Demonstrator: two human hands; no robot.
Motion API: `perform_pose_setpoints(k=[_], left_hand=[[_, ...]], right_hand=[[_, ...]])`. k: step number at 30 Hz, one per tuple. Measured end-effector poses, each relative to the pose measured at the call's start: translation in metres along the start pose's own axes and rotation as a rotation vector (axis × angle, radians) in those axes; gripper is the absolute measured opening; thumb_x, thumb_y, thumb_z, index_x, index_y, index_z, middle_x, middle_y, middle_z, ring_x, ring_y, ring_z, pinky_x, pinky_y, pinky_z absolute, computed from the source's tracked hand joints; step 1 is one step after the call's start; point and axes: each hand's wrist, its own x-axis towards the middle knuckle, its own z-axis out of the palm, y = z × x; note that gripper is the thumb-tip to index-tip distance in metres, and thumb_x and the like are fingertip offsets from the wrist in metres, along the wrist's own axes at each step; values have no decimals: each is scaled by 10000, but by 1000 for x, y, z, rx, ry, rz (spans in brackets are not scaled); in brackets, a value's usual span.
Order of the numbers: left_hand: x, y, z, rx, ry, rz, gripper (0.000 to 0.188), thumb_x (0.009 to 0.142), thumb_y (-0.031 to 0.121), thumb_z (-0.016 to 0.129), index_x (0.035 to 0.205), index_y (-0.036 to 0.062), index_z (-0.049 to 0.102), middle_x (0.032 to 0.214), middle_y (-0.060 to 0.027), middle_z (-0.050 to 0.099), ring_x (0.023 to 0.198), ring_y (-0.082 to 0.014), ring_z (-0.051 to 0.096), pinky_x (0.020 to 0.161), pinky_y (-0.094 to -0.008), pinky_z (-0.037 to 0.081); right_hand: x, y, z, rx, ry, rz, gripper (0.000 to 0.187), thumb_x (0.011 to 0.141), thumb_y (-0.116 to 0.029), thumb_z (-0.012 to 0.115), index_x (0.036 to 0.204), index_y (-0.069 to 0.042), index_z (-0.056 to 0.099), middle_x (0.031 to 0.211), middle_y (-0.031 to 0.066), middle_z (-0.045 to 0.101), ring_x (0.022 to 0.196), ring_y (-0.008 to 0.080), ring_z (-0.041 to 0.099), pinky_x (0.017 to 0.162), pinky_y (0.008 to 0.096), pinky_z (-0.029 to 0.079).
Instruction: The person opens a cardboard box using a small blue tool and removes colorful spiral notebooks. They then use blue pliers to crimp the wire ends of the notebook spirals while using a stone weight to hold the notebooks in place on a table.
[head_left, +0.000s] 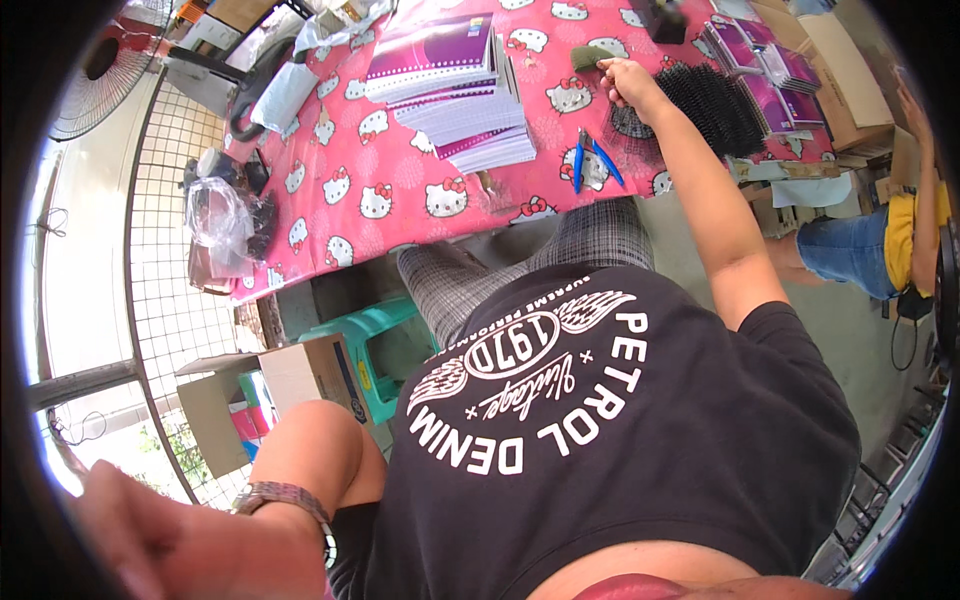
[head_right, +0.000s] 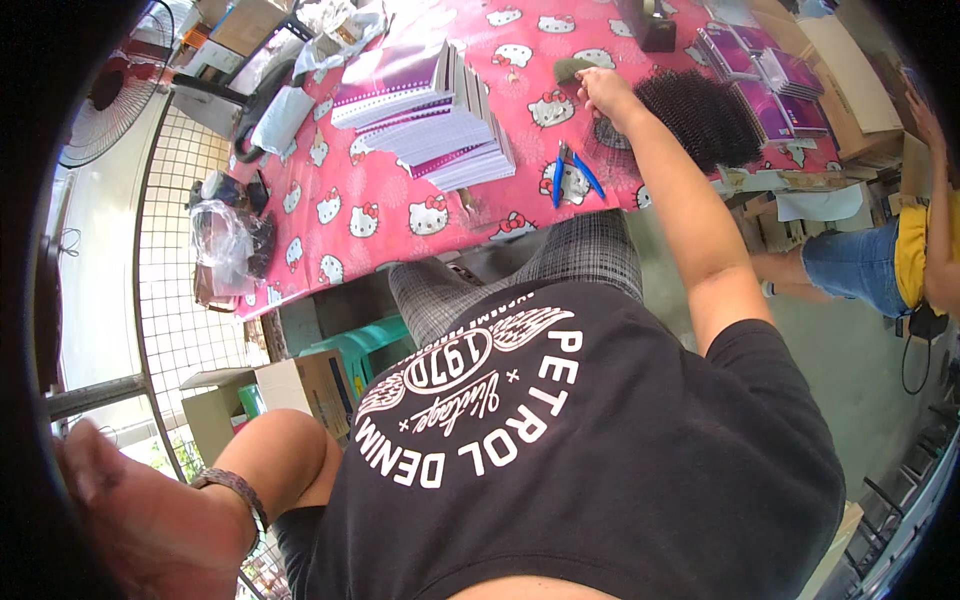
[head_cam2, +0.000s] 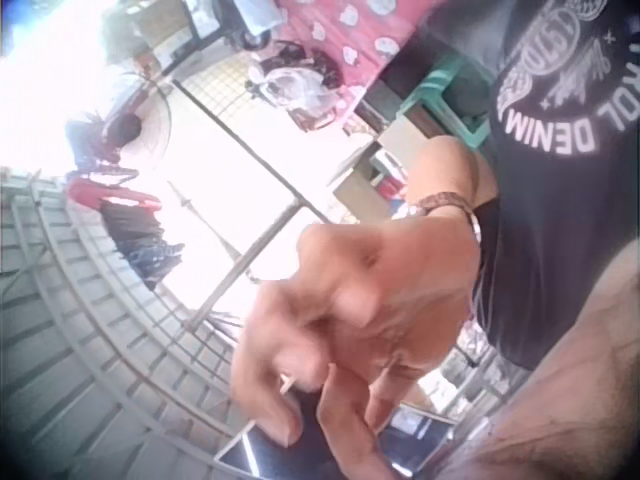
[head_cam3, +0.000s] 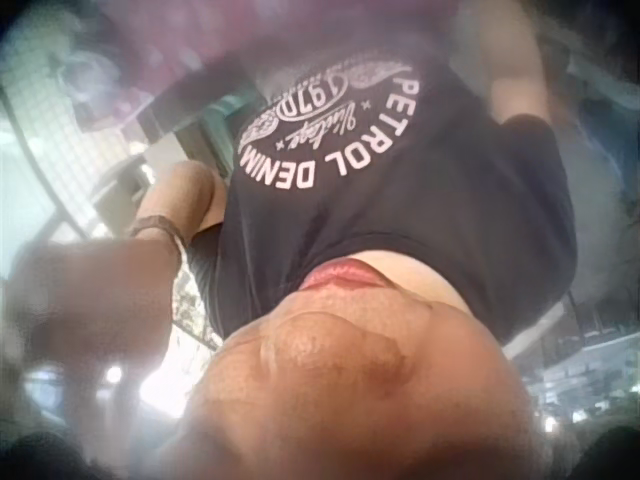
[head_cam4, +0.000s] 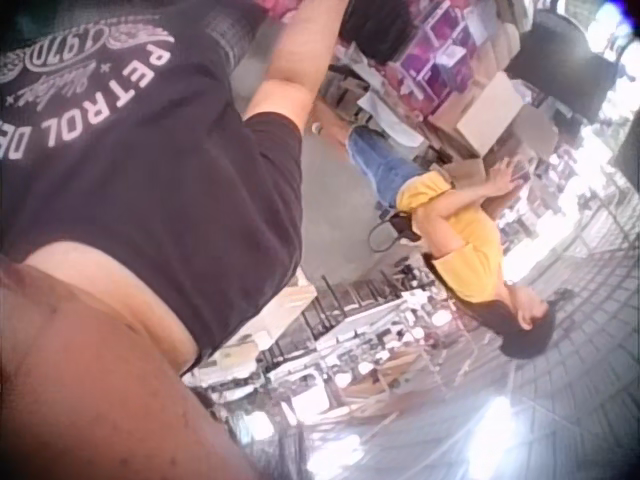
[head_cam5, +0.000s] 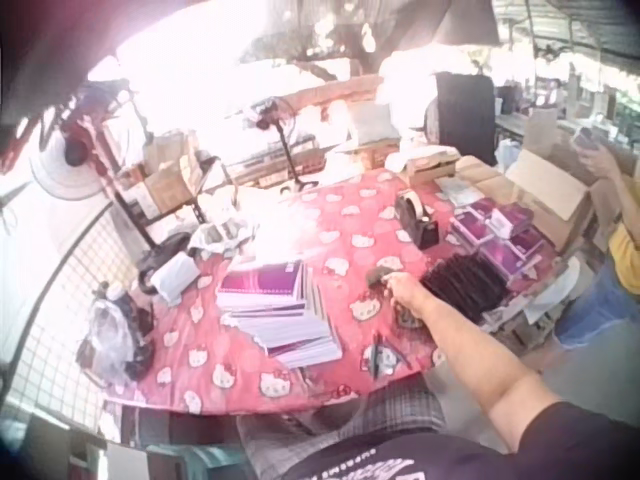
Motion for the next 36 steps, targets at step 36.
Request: perform_pose_setpoints(k=[36], left_hand=[[-64, -253, 3, 737, -467, -496, 413, 707, 152, 776, 1099, 107, 652, 1093, -66, 651, 1028, -266, 615, 845, -391, 523]], right_hand=[[-75, -188, 50, -316, -95, -574, 290, 966, -197, 554, 1195, -43, 644, 787, -21, 568, 635, 40, 469, 576, 217, 412]])
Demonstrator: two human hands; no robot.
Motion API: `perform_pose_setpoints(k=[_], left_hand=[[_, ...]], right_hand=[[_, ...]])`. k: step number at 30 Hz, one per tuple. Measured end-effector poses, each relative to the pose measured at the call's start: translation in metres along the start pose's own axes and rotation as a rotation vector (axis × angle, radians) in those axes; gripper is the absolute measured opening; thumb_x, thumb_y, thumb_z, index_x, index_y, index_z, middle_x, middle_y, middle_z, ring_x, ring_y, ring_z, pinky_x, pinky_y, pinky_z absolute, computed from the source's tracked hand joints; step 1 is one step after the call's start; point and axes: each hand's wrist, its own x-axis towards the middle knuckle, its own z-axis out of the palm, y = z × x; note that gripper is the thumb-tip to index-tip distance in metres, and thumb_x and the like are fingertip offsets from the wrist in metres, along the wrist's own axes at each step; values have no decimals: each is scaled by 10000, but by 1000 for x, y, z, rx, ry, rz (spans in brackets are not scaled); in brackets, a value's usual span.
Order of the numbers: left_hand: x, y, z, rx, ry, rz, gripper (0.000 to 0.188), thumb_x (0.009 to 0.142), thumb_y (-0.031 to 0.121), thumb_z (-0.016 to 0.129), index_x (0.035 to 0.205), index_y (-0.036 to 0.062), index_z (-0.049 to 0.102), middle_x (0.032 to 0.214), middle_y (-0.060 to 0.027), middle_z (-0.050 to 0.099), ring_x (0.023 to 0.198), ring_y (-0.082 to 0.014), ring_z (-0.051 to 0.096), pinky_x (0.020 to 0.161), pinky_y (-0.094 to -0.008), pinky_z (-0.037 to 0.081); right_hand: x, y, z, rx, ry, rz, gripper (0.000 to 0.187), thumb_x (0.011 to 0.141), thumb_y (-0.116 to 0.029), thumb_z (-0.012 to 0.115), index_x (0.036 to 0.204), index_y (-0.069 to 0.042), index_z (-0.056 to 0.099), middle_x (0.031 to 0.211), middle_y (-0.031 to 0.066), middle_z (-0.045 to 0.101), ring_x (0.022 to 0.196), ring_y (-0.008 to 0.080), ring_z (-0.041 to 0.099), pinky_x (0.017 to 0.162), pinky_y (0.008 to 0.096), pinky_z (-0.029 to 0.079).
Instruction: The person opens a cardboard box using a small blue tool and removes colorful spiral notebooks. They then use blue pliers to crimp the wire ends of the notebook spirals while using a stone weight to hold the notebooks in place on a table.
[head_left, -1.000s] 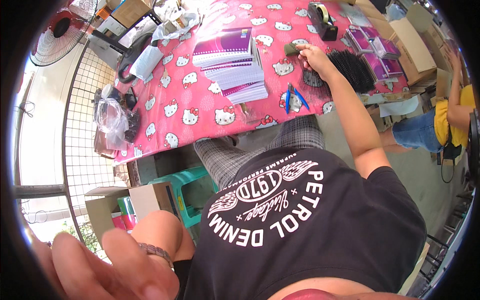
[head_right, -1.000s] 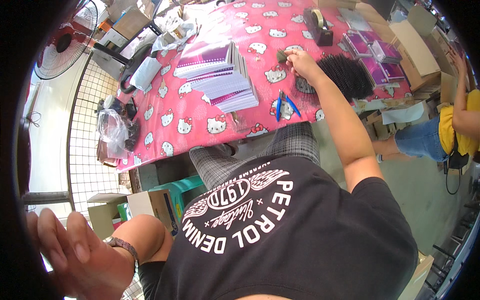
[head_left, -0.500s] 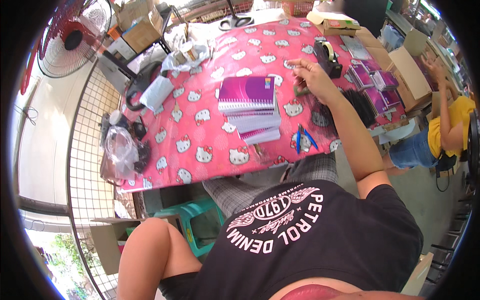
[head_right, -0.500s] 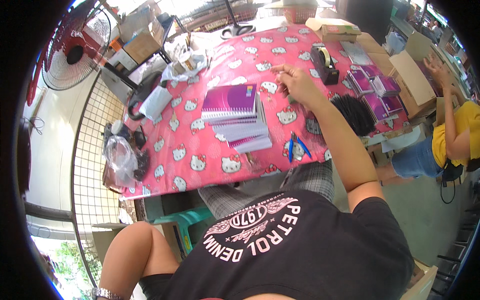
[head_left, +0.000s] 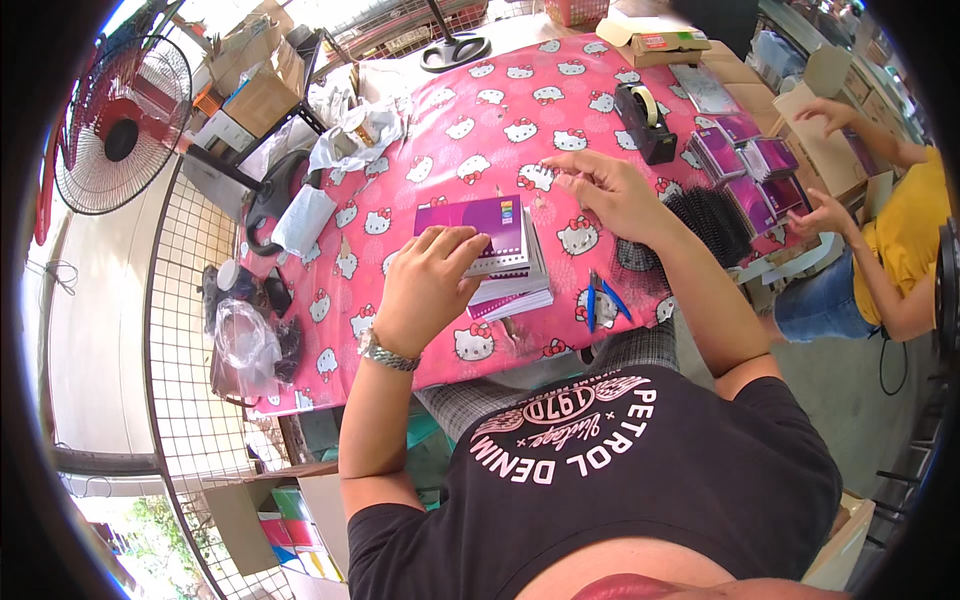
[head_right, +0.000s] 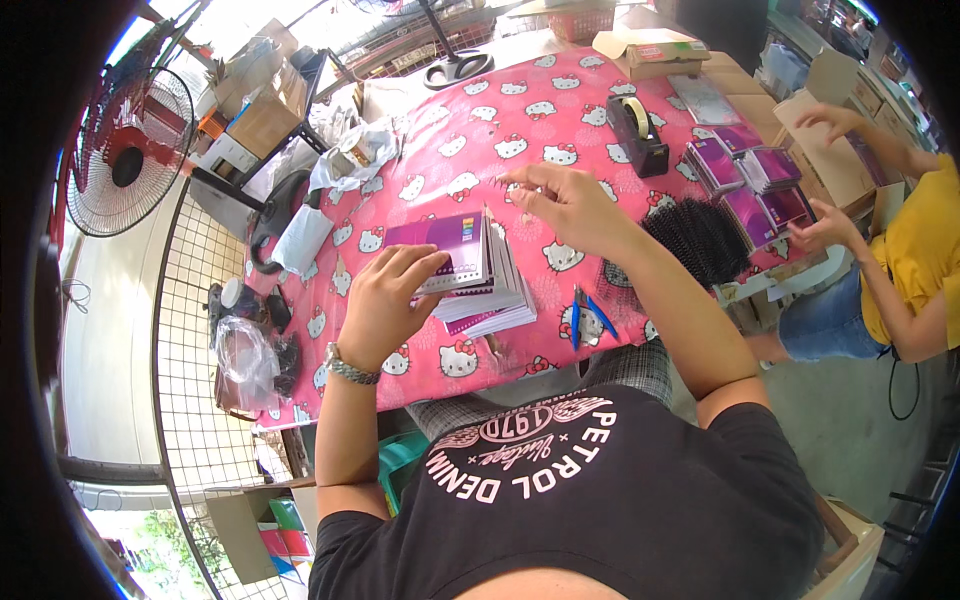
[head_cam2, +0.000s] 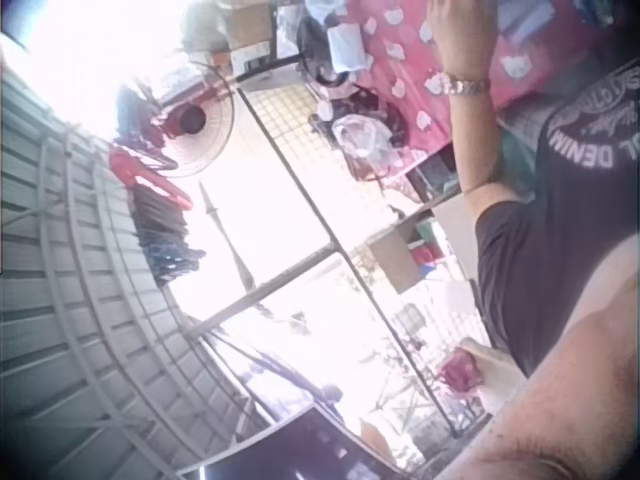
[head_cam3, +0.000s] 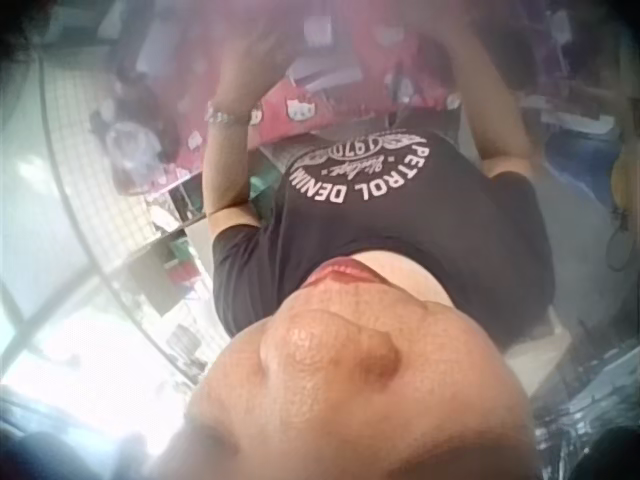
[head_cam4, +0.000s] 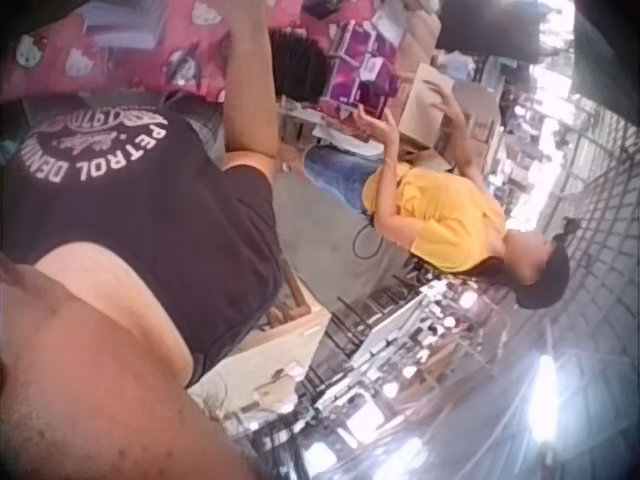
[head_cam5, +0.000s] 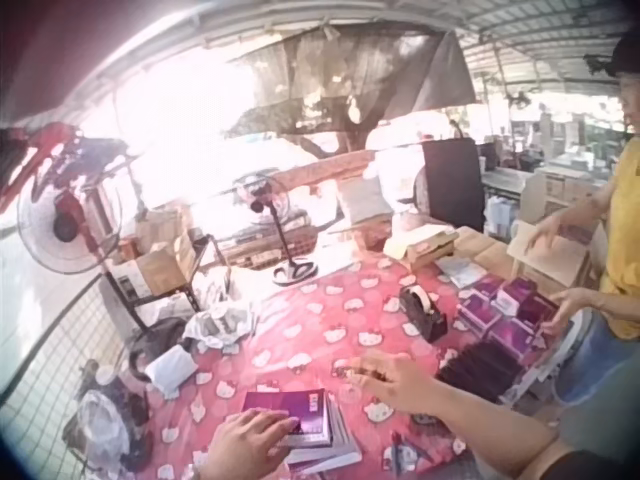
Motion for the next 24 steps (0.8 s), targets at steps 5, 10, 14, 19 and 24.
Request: perform_pose_setpoints(k=[5, 10, 14, 19, 24], left_hand=[[23, -16, -23, -167, -33, -26, 263, 808, 95, 668, 1069, 78, 635, 929, -112, 678, 843, -291, 659, 748, -396, 516], [45, -11, -34, 13, -17, -165, 146, 880, 88, 539, 1019, 57, 573, 930, -134, 652, 906, -329, 621, 776, -455, 452], [46, -5, -15, 104, 71, -174, 122, 884, 121, 556, 993, 68, 549, 964, -114, 638, 941, -302, 605, 786, -425, 412], [46, 6, -3, 99, 208, -95, 145, 881, 173, 599, 980, 76, 558, 903, -82, 627, 880, -271, 601, 771, -398, 391], [40, 5, -6, 47, 225, -53, 144, 885, 186, 602, 964, 72, 565, 863, -77, 618, 850, -265, 597, 768, -401, 387]], right_hand=[[4, -1, 9, 70, 43, -14, 300, 969, -189, 541, 1213, -35, 624, 763, -35, 538, 619, 30, 452, 558, 207, 394], [-5, -18, 22, 246, 82, 66, 369, 992, -231, 473, 1295, -39, 557, 711, -49, 438, 614, 14, 398, 531, 186, 339], [-25, -40, 53, 175, -46, 51, 430, 1023, -323, 430, 1265, 6, 565, 722, 21, 454, 724, 76, 502, 670, 256, 438], [-15, -33, 44, 63, 7, -159, 434, 1028, -301, 432, 1269, 40, 550, 955, 142, 612, 873, 218, 602, 814, 339, 484], [4, -52, 17, -110, -10, -235, 260, 922, -113, 593, 1169, -82, 668, 888, 75, 588, 800, 193, 591, 738, 320, 481]])
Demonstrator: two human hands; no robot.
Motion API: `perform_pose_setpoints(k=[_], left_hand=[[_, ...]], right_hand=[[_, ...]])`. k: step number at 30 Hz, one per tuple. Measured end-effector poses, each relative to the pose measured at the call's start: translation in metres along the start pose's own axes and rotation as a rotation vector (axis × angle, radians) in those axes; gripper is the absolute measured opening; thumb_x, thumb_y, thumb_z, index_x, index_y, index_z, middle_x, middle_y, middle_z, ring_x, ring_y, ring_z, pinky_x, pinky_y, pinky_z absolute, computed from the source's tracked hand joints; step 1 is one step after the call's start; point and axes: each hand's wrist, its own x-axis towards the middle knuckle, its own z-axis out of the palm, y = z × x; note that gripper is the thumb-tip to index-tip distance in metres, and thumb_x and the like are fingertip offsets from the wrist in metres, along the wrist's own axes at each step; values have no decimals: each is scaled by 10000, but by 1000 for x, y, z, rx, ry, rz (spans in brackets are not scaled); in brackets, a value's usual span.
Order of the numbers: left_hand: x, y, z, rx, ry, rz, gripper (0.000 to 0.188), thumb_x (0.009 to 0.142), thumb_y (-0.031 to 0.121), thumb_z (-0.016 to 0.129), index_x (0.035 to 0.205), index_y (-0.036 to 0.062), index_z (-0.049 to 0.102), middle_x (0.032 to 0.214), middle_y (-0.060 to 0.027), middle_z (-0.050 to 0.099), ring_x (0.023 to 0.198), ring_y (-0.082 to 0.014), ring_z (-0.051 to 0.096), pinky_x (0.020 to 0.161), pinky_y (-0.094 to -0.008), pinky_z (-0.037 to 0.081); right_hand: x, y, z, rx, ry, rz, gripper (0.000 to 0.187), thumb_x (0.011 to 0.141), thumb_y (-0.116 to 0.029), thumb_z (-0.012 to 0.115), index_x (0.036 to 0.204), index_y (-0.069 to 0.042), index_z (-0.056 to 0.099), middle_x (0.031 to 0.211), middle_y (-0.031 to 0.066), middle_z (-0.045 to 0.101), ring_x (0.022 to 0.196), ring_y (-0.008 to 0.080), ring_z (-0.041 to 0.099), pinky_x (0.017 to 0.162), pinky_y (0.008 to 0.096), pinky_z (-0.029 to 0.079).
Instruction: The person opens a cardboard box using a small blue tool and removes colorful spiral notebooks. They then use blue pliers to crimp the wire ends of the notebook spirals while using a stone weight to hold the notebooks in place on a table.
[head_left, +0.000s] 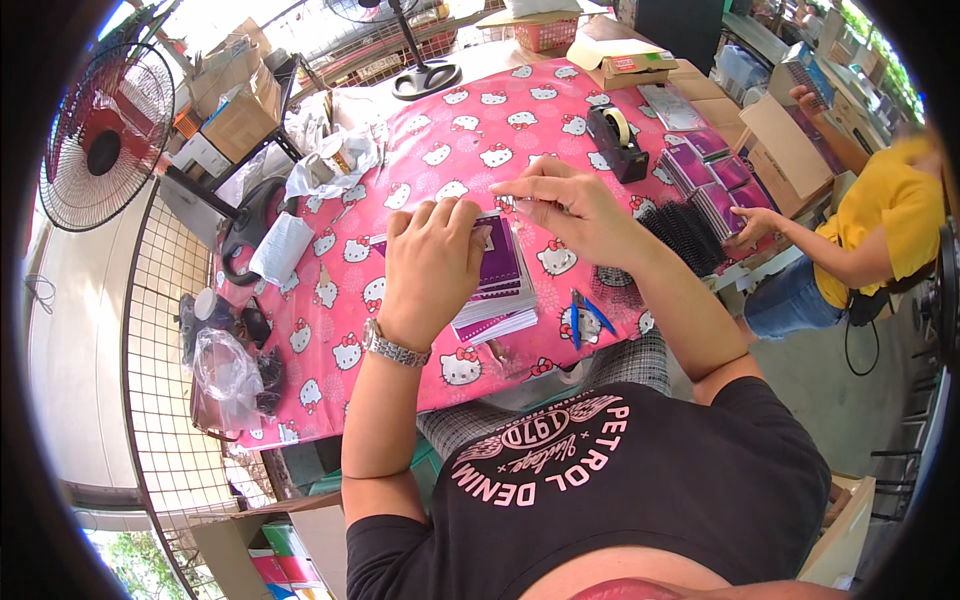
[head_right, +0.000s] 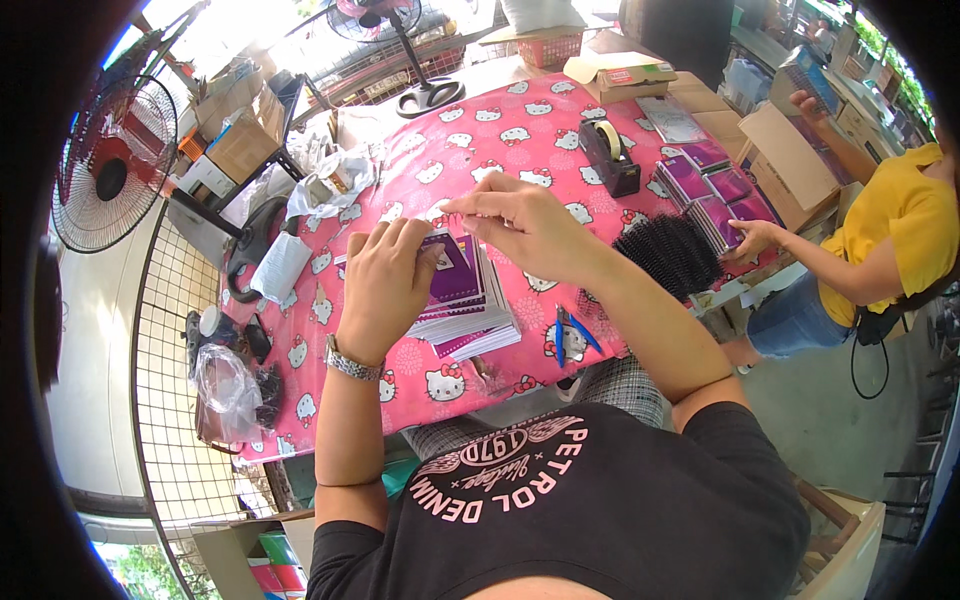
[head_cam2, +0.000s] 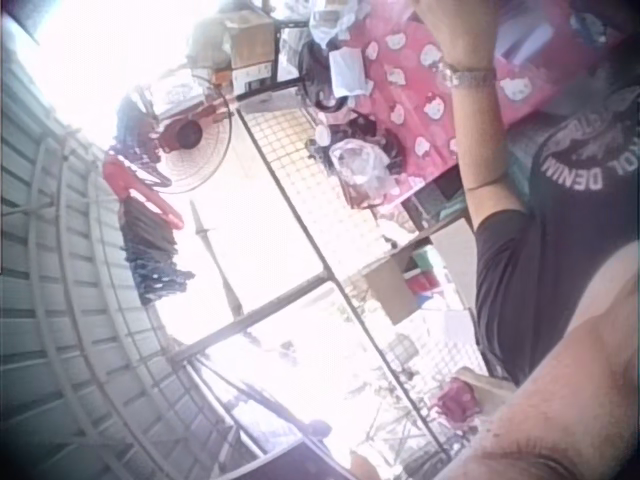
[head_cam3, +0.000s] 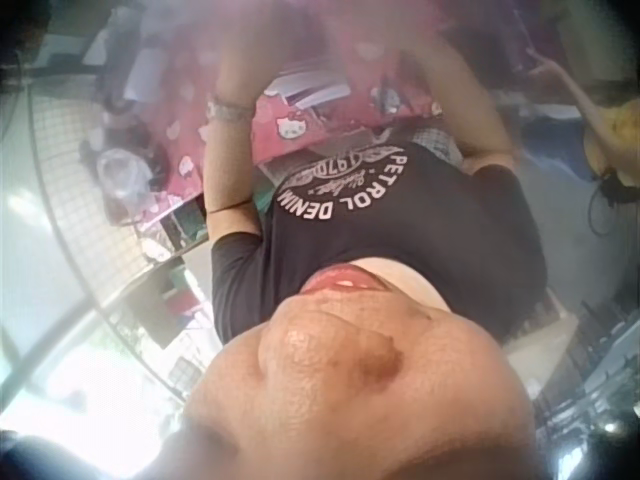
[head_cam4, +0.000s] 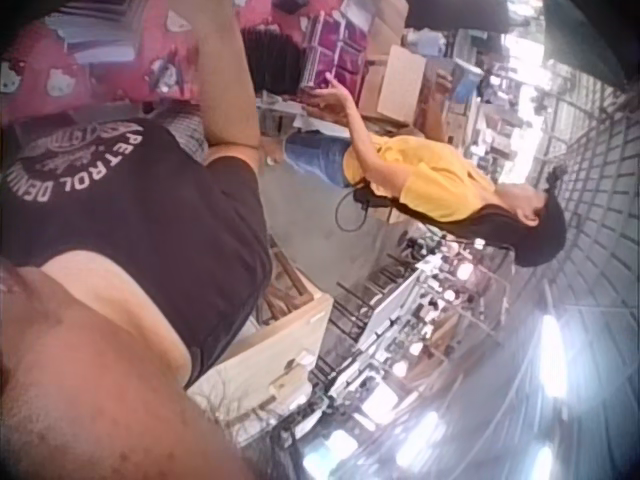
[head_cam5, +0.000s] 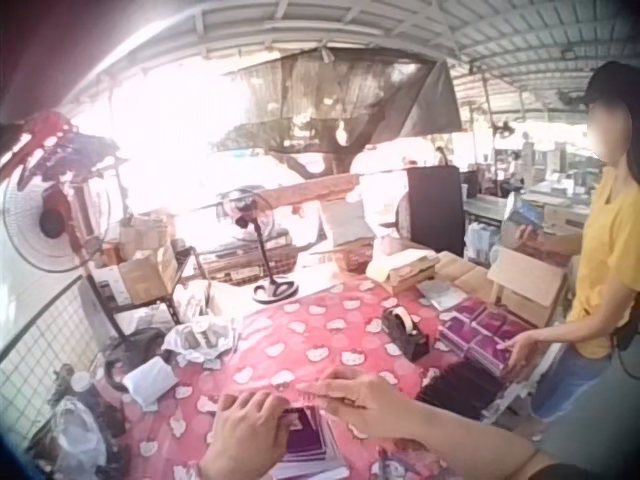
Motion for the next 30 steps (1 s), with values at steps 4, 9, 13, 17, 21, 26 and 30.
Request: perform_pose_setpoints(k=[4, 9, 13, 17, 21, 26, 30], left_hand=[[1, 4, -3, 0, -9, 1, 139, 883, 209, 604, 903, 81, 551, 868, -69, 613, 849, -242, 599, 800, -412, 396], [0, 2, -1, -31, 21, -8, 112, 901, 170, 569, 962, 75, 569, 855, -88, 628, 846, -270, 607, 773, -402, 390], [3, 5, 1, -68, 7, -10, 93, 907, 164, 563, 946, 79, 568, 842, -88, 628, 839, -274, 609, 765, -400, 398], [4, 6, 2, -64, 15, -14, 90, 910, 163, 562, 942, 80, 568, 844, -94, 630, 834, -276, 611, 757, -404, 399], [5, 7, -2, -106, -19, -48, 99, 912, 171, 563, 952, 81, 576, 838, -103, 640, 827, -278, 614, 758, -402, 398], [7, 6, -4, -119, -28, -55, 89, 890, 160, 583, 917, 79, 557, 842, -75, 632, 858, -260, 624, 800, -410, 408], [4, 9, -3, -111, -13, -28, 154, 884, 160, 590, 1011, 81, 555, 863, -89, 644, 879, -270, 618, 839, -422, 403]], right_hand=[[8, 5, -3, -39, -2, -155, 273, 868, -46, 634, 1127, -107, 695, 867, 60, 572, 757, 193, 572, 693, 326, 471], [5, 5, -7, -50, -93, -148, 257, 886, -39, 624, 1128, -91, 694, 882, 51, 575, 793, 166, 571, 695, 297, 470], [9, 1, -15, 22, -179, 9, 254, 888, -79, 630, 1134, -105, 686, 834, 64, 575, 764, 160, 579, 689, 309, 489], [16, -14, -23, 106, -319, 378, 262, 869, -83, 659, 1128, -104, 683, 859, 56, 575, 760, 153, 576, 696, 308, 498], [13, 7, -20, -82, -180, -227, 331, 854, -47, 669, 1175, -128, 672, 885, 24, 549, 797, 105, 551, 669, 250, 480], [16, 16, -21, -81, -177, -290, 298, 872, -47, 654, 1159, -123, 687, 924, 17, 556, 793, 101, 558, 676, 240, 471], [10, 3, -21, 184, -307, 193, 296, 925, -109, 616, 1220, -90, 639, 878, 19, 580, 740, 89, 565, 659, 261, 473]])
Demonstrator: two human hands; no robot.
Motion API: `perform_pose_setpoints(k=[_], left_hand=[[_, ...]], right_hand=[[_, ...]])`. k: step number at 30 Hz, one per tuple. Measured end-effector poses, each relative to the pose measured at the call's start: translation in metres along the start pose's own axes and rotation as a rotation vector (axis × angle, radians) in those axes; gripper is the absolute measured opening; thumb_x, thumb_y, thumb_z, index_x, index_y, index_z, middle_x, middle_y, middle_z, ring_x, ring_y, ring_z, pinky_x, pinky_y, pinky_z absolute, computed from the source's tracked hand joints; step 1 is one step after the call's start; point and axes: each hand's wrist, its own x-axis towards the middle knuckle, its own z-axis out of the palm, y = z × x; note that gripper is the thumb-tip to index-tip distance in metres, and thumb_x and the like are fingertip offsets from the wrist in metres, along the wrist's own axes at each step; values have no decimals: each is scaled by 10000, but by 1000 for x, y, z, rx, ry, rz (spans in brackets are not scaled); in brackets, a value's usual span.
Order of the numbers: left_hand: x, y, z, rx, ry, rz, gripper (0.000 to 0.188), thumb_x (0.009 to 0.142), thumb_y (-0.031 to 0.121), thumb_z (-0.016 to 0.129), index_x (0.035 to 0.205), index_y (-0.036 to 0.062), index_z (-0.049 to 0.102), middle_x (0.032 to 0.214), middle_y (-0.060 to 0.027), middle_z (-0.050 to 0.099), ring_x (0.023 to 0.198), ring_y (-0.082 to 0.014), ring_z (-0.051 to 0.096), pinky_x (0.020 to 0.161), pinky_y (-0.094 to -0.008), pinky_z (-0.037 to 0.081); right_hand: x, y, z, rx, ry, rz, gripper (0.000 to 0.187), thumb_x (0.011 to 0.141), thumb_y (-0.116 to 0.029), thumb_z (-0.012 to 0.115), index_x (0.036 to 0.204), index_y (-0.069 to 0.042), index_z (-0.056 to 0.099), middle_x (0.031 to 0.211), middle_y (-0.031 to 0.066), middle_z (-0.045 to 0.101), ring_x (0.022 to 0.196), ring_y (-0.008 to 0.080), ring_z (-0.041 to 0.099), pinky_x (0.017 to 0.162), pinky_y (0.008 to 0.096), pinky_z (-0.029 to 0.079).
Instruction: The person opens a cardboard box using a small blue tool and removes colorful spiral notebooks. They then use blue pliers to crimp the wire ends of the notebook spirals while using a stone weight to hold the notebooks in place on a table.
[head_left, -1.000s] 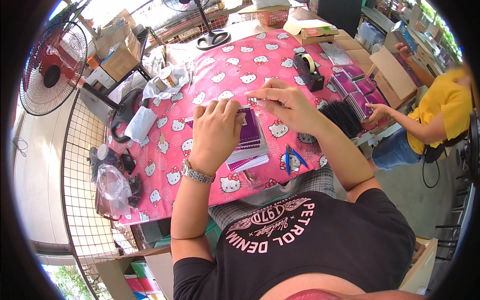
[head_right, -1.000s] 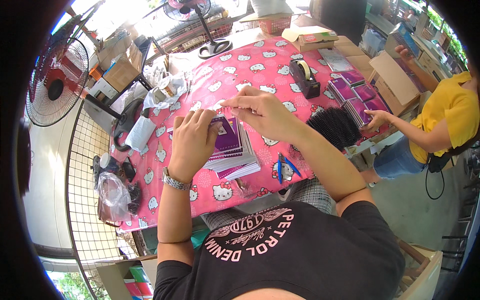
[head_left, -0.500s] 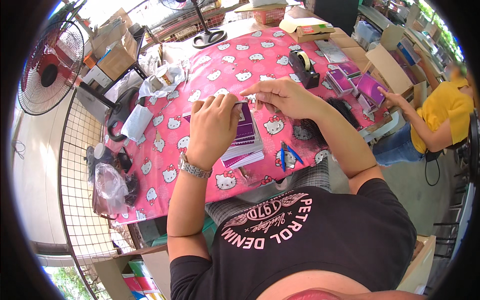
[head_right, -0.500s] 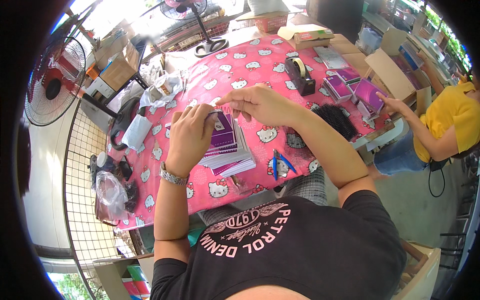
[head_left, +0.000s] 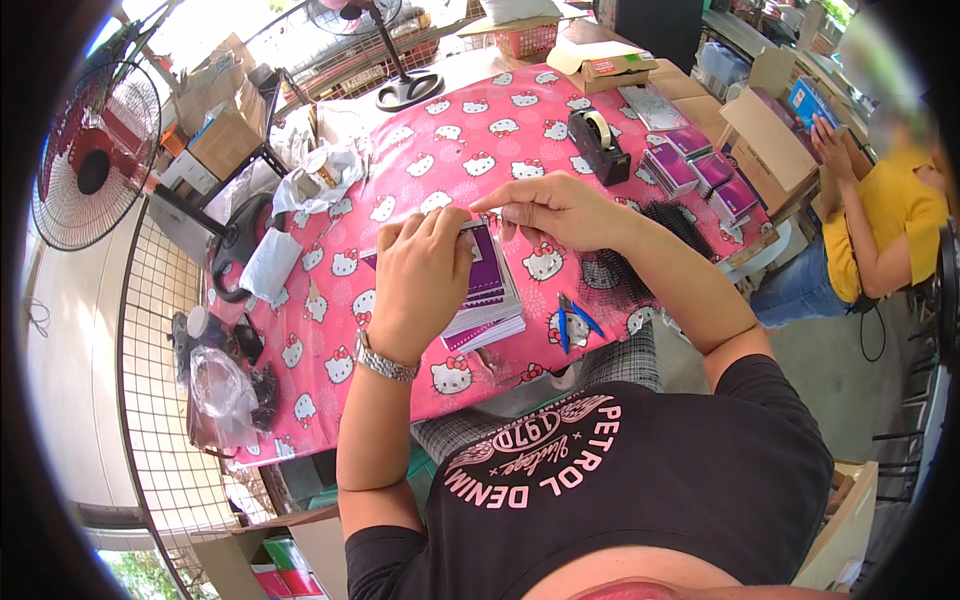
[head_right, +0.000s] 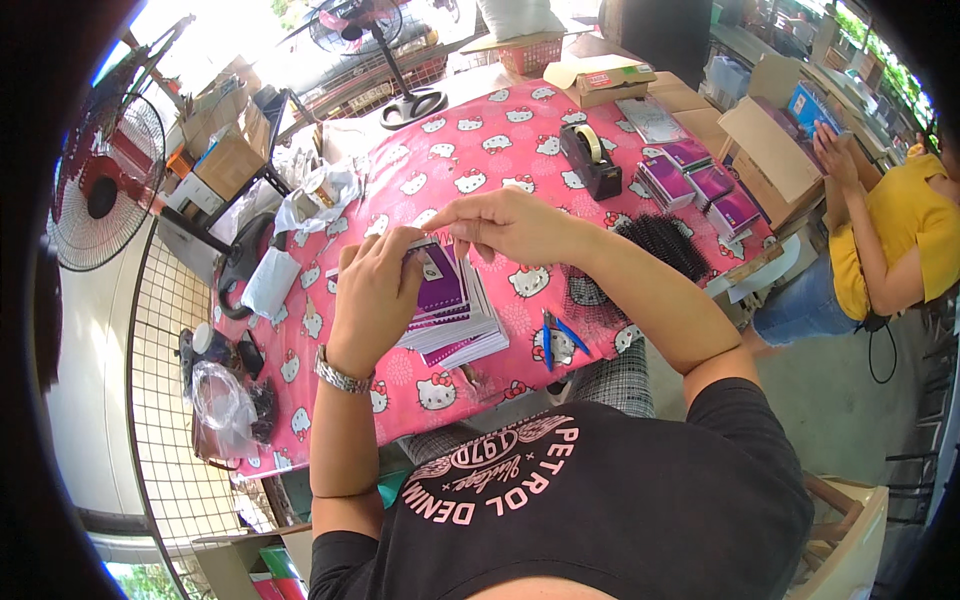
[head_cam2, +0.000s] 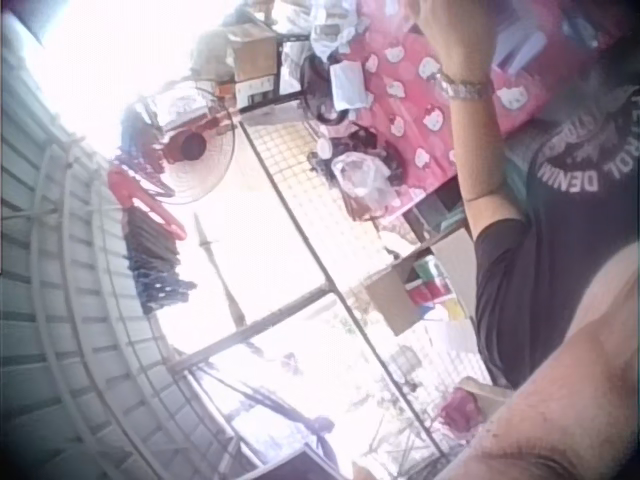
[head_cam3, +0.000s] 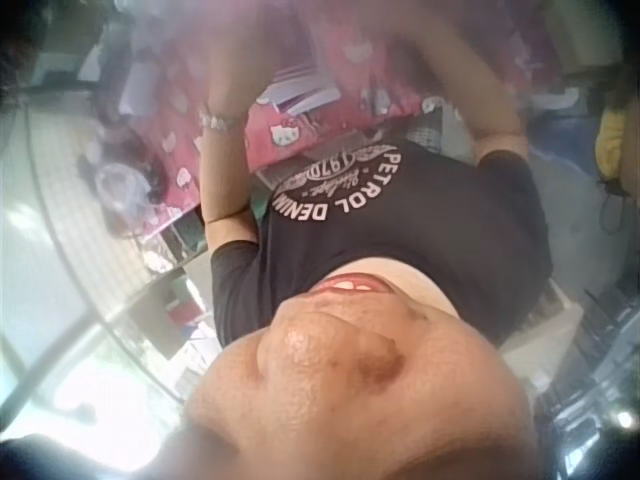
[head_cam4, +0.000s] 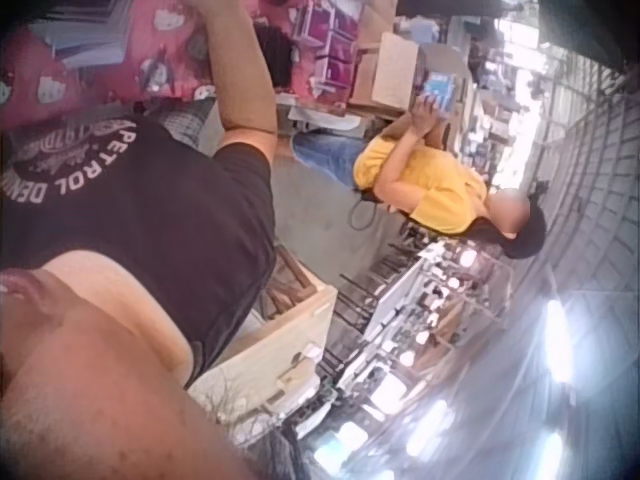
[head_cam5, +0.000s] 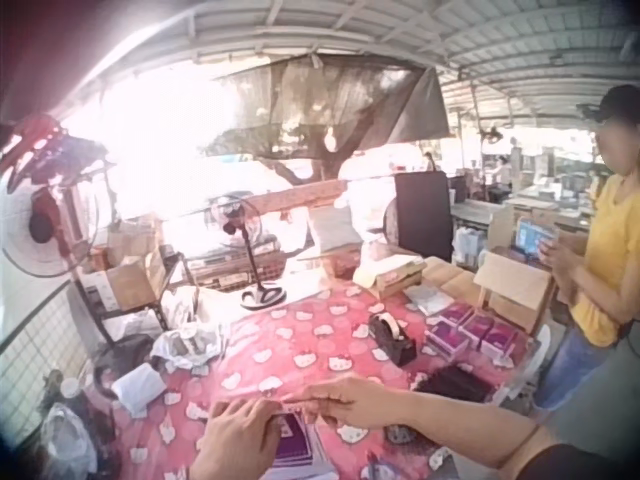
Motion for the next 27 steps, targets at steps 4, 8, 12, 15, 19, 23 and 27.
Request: perform_pose_setpoints(k=[4, 8, 12, 15, 19, 23, 27], left_hand=[[3, 7, 1, -32, -14, -5, 240, 897, 185, 582, 1103, 72, 532, 883, -119, 651, 883, -292, 612, 850, -420, 398], [-3, 4, 2, 17, -61, -13, 184, 920, 184, 557, 1066, 73, 547, 881, -111, 650, 875, -289, 611, 825, -409, 399], [7, 14, -2, 12, -99, 23, 146, 939, 182, 532, 1039, 79, 563, 890, -98, 654, 858, -278, 608, 811, -395, 401], [3, 14, -2, -32, -10, 50, 160, 930, 194, 560, 1035, 72, 562, 879, -93, 653, 839, -283, 602, 805, -402, 397], [-6, 8, -4, 0, -28, 34, 180, 921, 201, 583, 1044, 73, 556, 868, -97, 650, 836, -290, 601, 810, -403, 393], [-9, 3, -4, 24, -59, 26, 174, 915, 188, 586, 1039, 71, 548, 851, -94, 645, 819, -280, 597, 809, -401, 391], [0, 17, -4, -45, 20, 19, 138, 929, 191, 568, 994, 70, 559, 828, -88, 641, 798, -280, 592, 801, -400, 392]], right_hand=[[0, 2, -3, -217, -21, -172, 390, 943, -150, 597, 1310, -66, 496, 800, 38, 607, 680, 96, 578, 602, 268, 481], [17, -3, -14, 107, -181, 105, 483, 952, -202, 568, 1389, -74, 408, 909, 105, 651, 753, 170, 644, 635, 317, 511], [64, 179, -35, -550, 176, 285, 568, 946, -404, 541, 1430, -135, 412, 1103, 175, 662, 968, 341, 662, 807, 411, 541], [47, 276, -3, -841, 2, 611, 761, 797, -621, 616, 1392, -167, 477, 1344, 208, 530, 1228, 386, 514, 1032, 485, 409], [45, 261, 31, -947, 135, 603, 550, 740, -383, 741, 1214, -159, 576, 1196, 171, 568, 1123, 389, 549, 944, 477, 468], [56, 250, 57, -866, 258, 502, 574, 730, -385, 736, 1224, -152, 560, 1164, 110, 569, 1135, 324, 545, 890, 462, 485], [50, 283, 38, -894, 474, 613, 612, 755, -446, 715, 1261, -152, 537, 1195, 103, 543, 1137, 299, 542, 919, 449, 481]])
